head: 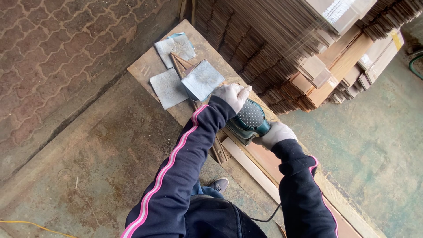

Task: Sanding long wooden planks using an electric orbital sander at a workbench.

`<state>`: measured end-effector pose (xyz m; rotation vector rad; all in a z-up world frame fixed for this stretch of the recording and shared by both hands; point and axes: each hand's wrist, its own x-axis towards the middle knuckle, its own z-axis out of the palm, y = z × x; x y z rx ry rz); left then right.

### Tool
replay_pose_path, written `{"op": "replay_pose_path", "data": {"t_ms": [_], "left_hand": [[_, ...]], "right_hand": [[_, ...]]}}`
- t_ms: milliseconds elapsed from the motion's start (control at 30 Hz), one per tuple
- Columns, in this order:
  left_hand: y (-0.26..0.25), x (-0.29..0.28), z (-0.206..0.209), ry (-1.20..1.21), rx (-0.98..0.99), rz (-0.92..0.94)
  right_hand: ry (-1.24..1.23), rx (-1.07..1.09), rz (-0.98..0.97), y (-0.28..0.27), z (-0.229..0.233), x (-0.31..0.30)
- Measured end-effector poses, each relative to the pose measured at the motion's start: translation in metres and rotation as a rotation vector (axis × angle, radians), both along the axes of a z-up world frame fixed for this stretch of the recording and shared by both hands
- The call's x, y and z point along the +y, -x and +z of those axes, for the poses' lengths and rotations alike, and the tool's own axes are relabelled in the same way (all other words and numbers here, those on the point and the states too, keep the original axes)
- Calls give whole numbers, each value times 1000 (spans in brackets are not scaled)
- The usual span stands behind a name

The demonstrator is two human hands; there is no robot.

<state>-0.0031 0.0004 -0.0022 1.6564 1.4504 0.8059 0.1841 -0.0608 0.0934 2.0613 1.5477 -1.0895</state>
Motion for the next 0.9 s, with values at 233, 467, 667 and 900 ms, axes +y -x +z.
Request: {"op": "replay_pose_path", "data": {"t_ms": [233, 467, 667, 900], "left_hand": [[23, 6, 5, -12, 10, 13], [21, 0, 1, -30, 30, 53], [2, -4, 14, -16, 36, 18], [-37, -13, 20, -34, 79, -59]], "right_hand": [[5, -18, 26, 21, -2, 8], [9, -46, 65, 18, -4, 2], [-16, 24, 12, 0, -5, -7], [5, 10, -74, -33, 0, -26]]}}
